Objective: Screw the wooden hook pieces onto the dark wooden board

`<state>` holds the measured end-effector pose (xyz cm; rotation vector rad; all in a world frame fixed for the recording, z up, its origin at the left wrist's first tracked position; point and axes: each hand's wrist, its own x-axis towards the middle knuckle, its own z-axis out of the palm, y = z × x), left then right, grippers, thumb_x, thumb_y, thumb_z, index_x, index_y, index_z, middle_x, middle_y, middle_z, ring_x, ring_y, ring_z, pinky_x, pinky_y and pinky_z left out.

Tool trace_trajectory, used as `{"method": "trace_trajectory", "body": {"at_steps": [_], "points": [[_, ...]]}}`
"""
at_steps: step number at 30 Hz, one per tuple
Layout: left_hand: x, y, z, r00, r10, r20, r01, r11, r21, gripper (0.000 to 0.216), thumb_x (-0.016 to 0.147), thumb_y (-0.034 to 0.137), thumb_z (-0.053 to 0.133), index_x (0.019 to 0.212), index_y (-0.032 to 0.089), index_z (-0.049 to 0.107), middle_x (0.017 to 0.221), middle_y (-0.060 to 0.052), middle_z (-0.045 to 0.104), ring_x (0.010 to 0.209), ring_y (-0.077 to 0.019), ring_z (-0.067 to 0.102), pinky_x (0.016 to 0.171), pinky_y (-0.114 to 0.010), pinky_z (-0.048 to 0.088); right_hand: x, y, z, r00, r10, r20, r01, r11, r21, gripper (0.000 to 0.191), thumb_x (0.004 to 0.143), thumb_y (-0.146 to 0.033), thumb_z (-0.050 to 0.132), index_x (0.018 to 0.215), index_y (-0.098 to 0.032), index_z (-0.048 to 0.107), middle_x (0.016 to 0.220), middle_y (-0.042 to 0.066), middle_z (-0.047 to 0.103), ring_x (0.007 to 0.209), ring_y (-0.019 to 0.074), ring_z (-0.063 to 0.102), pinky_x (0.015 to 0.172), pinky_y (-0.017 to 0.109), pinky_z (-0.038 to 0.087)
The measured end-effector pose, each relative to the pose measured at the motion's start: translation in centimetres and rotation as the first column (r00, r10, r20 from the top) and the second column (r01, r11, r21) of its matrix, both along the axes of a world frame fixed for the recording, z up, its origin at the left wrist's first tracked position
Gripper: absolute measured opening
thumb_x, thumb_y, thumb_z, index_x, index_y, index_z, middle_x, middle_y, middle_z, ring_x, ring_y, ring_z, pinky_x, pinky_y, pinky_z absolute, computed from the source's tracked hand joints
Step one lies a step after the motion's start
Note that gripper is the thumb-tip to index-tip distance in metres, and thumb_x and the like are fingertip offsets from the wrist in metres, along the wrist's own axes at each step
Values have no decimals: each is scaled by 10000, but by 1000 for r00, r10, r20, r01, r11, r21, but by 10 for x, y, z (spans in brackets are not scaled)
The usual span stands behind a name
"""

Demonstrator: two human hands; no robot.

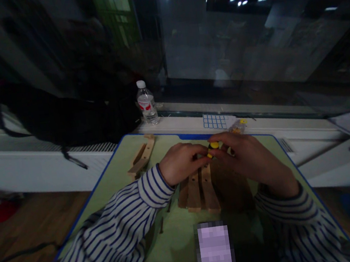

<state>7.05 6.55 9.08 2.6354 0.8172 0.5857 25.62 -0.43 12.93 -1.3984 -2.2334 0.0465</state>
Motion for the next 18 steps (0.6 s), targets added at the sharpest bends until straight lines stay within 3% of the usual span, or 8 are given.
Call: {"method": "trace_trajectory", "body": {"at_steps": [8, 14, 18], "points": [[1, -1, 2, 1000, -2, 1, 2, 1000, -3, 218, 876, 368, 541, 945, 224, 689, 872, -8, 727, 760, -152, 655, 643, -232, 431, 0, -2, 1, 997, 54, -48, -55, 998, -13, 344, 884, -261, 506, 1223, -211, 524, 1100, 52, 661, 794, 153, 652, 740, 322, 520], [1, 0, 1, 999, -25, -28, 24, 1000, -7, 232, 898, 358, 506, 993, 234, 677, 901, -18, 722, 822, -168, 659, 674, -240, 434, 0, -3, 2, 999, 41, -17, -41, 999, -29, 305, 897, -242, 474, 1188, -213, 561, 1139, 58, 665, 993, 204, 634, 845, 372, 503], [0, 1, 1, 998, -57, -34, 56, 998, -18, 255, 918, 355, 468, 1040, 240, 660, 930, -25, 717, 851, -167, 657, 712, -241, 440, 0, -2, 2, 1000, 15, -1, -15, 999, -37, 295, 905, -282, 471, 1173, -210, 570, 1122, 58, 673, 980, 216, 642, 835, 383, 506]]}}
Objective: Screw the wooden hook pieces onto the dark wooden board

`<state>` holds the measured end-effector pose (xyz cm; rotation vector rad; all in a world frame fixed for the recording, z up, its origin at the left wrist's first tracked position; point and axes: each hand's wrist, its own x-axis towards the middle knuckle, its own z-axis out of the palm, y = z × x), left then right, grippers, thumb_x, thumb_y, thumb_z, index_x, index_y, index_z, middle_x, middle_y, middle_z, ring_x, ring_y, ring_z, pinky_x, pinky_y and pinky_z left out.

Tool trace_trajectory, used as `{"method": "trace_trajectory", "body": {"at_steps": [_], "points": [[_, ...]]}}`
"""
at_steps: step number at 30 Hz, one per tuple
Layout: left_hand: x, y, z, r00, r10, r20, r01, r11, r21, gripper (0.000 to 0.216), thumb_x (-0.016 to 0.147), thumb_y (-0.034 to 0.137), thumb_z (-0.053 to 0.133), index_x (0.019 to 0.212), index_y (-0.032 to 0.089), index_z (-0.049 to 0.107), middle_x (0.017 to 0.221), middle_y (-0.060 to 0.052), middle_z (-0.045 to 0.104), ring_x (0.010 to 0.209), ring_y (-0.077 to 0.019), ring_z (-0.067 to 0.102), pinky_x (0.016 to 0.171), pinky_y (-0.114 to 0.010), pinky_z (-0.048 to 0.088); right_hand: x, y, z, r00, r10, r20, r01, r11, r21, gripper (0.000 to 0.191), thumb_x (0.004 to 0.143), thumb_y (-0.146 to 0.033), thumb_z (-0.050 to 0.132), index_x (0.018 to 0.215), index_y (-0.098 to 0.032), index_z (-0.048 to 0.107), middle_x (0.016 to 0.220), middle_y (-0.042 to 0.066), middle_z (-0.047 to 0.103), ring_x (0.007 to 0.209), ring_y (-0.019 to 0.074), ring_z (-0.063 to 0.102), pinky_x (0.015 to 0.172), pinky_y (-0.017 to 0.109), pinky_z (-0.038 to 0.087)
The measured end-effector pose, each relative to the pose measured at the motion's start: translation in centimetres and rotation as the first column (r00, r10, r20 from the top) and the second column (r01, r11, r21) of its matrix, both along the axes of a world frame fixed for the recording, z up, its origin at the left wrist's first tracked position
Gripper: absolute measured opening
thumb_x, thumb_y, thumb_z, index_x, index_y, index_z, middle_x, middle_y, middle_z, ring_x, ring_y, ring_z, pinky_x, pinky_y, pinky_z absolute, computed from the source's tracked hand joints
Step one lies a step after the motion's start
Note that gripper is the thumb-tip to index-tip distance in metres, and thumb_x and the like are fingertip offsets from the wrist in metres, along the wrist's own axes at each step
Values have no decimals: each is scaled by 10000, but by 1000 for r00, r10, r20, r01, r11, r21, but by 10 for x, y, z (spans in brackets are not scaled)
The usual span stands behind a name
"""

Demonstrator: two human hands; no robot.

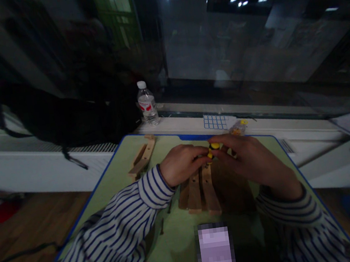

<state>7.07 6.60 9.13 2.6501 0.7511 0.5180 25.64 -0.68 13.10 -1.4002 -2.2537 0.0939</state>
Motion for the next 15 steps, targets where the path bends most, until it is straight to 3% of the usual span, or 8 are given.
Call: {"method": "trace_trajectory", "body": {"at_steps": [9, 15], "points": [[-2, 2, 0, 999, -51, -14, 50, 998, -24, 250, 929, 316, 446, 1043, 230, 651, 926, -28, 714, 849, -162, 655, 707, -233, 436, -1, 2, -2, 1000, -24, 0, 24, 1000, 8, 272, 898, -331, 496, 1125, -208, 582, 1026, 55, 693, 821, 193, 658, 701, 335, 508], [-3, 1, 1, 1000, -15, -26, 15, 1000, -19, 259, 915, 353, 467, 1049, 237, 656, 912, -29, 718, 833, -168, 656, 705, -245, 438, 0, 1, -2, 1000, -7, -2, 7, 1000, -1, 251, 900, -312, 499, 1111, -197, 571, 1020, 48, 685, 799, 174, 641, 688, 311, 495]]}}
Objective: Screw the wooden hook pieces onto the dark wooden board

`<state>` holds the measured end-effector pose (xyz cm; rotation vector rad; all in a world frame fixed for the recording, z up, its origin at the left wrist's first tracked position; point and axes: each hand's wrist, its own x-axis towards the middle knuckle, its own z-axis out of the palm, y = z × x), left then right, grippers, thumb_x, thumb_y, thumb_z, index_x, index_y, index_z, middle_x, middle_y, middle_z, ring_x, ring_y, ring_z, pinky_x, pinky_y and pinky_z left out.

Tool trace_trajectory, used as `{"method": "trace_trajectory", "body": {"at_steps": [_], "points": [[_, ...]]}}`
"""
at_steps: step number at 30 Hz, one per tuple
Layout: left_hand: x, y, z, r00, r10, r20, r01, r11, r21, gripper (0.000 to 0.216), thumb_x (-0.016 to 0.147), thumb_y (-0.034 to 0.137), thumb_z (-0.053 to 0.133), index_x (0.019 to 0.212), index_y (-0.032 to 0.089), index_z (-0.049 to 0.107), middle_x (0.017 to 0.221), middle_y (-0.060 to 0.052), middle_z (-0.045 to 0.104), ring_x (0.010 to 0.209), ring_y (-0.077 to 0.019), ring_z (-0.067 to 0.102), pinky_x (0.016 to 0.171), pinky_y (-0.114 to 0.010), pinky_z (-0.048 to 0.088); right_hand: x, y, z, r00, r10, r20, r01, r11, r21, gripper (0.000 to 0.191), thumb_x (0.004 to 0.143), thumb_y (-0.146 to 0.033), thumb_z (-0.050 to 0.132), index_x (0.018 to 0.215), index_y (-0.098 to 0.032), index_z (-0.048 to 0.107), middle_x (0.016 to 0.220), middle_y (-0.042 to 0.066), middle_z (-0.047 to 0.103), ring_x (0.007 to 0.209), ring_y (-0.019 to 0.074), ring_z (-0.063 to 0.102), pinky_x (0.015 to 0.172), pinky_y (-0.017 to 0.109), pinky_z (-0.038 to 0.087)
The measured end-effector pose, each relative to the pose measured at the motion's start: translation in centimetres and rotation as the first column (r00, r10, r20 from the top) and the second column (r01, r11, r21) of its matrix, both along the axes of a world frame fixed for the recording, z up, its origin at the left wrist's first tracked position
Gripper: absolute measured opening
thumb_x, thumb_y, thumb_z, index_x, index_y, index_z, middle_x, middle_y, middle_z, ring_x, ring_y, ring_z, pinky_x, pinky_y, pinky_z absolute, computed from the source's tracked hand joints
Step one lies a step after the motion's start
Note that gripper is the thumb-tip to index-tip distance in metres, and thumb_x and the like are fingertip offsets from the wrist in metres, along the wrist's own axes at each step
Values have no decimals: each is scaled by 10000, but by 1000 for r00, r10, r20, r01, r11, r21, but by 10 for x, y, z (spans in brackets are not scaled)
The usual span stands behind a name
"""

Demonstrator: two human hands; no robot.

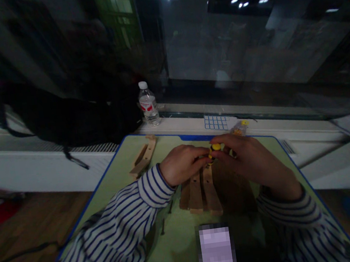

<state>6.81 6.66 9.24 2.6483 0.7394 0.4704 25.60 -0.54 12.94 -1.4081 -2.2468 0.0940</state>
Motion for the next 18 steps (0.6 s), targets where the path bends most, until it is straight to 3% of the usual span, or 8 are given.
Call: {"method": "trace_trajectory", "body": {"at_steps": [5, 10, 14, 18], "points": [[1, -2, 0, 995, 88, 35, -89, 996, 17, 245, 854, 410, 558, 982, 242, 681, 843, -6, 721, 737, -158, 649, 643, -243, 422, -1, 2, -1, 1000, -4, -6, 4, 1000, 0, 257, 897, -332, 499, 1102, -194, 569, 980, 48, 686, 762, 170, 635, 672, 315, 495], [3, -4, 2, 992, 100, 73, -100, 995, -4, 212, 853, 376, 568, 932, 222, 692, 817, 0, 721, 692, -139, 637, 618, -229, 412, -1, 1, 0, 1000, 9, -30, -9, 1000, 13, 274, 891, -332, 499, 1128, -211, 563, 1015, 55, 680, 754, 165, 640, 697, 329, 508], [3, -3, 3, 993, 102, 63, -103, 995, 15, 222, 856, 388, 565, 897, 212, 693, 801, -7, 717, 679, -138, 632, 598, -227, 400, 0, -2, 3, 997, 57, -43, -56, 998, 16, 379, 880, -261, 505, 1255, -206, 501, 1153, 74, 643, 812, 159, 650, 766, 338, 517], [2, -1, 0, 995, 79, 58, -81, 996, 23, 214, 867, 377, 554, 901, 214, 688, 818, -9, 717, 737, -152, 646, 635, -231, 417, -1, -4, 4, 994, 102, -51, -101, 995, 15, 408, 887, -201, 457, 1290, -249, 502, 1192, 54, 639, 1017, 188, 622, 877, 372, 495]]}}
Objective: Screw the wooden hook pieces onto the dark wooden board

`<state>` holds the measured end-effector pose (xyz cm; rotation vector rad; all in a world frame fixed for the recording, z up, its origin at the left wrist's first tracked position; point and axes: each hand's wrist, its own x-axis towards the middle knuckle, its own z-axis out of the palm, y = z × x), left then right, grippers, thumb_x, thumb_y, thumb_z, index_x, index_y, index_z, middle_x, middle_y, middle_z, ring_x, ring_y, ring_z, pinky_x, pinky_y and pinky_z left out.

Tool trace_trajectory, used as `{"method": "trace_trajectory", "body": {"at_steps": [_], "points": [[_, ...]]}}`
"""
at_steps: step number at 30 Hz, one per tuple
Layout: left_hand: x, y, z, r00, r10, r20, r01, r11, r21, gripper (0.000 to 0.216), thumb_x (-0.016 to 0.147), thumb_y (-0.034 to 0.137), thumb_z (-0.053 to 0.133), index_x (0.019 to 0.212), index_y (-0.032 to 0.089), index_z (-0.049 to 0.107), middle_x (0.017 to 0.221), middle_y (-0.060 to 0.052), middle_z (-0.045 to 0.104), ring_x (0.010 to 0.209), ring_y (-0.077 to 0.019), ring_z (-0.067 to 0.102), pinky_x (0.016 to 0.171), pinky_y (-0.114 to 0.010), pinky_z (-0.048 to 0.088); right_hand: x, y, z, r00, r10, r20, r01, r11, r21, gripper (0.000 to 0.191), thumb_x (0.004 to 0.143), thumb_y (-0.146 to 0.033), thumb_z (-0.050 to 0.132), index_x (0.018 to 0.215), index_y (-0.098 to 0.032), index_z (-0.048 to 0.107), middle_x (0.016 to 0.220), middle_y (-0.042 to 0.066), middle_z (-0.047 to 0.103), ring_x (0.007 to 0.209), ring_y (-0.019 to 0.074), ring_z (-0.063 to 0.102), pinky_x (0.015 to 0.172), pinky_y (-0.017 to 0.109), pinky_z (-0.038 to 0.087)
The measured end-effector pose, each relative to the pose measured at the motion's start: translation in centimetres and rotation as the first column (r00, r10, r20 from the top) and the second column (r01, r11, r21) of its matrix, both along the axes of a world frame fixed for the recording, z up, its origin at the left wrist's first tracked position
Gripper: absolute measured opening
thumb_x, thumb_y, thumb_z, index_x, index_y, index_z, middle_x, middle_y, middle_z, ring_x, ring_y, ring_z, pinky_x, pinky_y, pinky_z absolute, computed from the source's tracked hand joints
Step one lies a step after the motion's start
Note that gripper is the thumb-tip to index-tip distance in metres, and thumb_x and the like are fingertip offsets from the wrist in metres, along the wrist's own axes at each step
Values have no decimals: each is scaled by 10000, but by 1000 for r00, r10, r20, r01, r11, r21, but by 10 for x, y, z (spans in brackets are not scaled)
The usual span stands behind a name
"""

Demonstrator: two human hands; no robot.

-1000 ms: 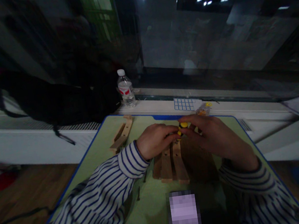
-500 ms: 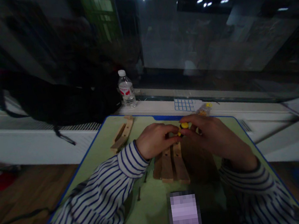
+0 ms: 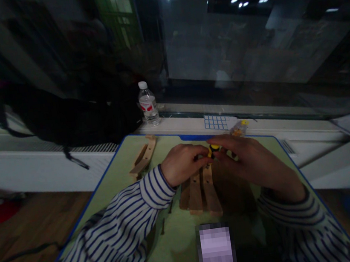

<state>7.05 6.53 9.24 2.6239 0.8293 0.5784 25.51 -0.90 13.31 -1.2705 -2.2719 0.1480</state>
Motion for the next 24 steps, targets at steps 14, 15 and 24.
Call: {"method": "trace_trajectory", "body": {"at_steps": [14, 15, 24], "points": [[-2, 1, -2, 994, -100, -43, 100, 995, -4, 252, 927, 330, 457, 1042, 225, 655, 907, -31, 714, 852, -167, 656, 712, -246, 444, 0, 3, -3, 992, -108, 59, 108, 994, 3, 302, 896, -299, 485, 1173, -227, 585, 1084, 58, 682, 877, 196, 652, 739, 351, 518], [-2, 1, -2, 993, -105, -46, 105, 994, -3, 251, 929, 326, 452, 1034, 222, 655, 899, -31, 713, 842, -165, 656, 704, -245, 443, 0, 2, -3, 992, -110, 61, 110, 994, 2, 299, 896, -309, 486, 1167, -230, 587, 1074, 56, 683, 860, 193, 651, 727, 347, 515], [-3, 1, 1, 990, -125, -68, 128, 991, 30, 246, 932, 317, 438, 949, 197, 652, 826, -31, 701, 758, -159, 645, 641, -241, 421, -2, 0, 0, 992, -103, 79, 103, 995, 3, 256, 901, -317, 488, 1100, -200, 600, 995, 55, 678, 806, 179, 631, 703, 328, 500]]}}
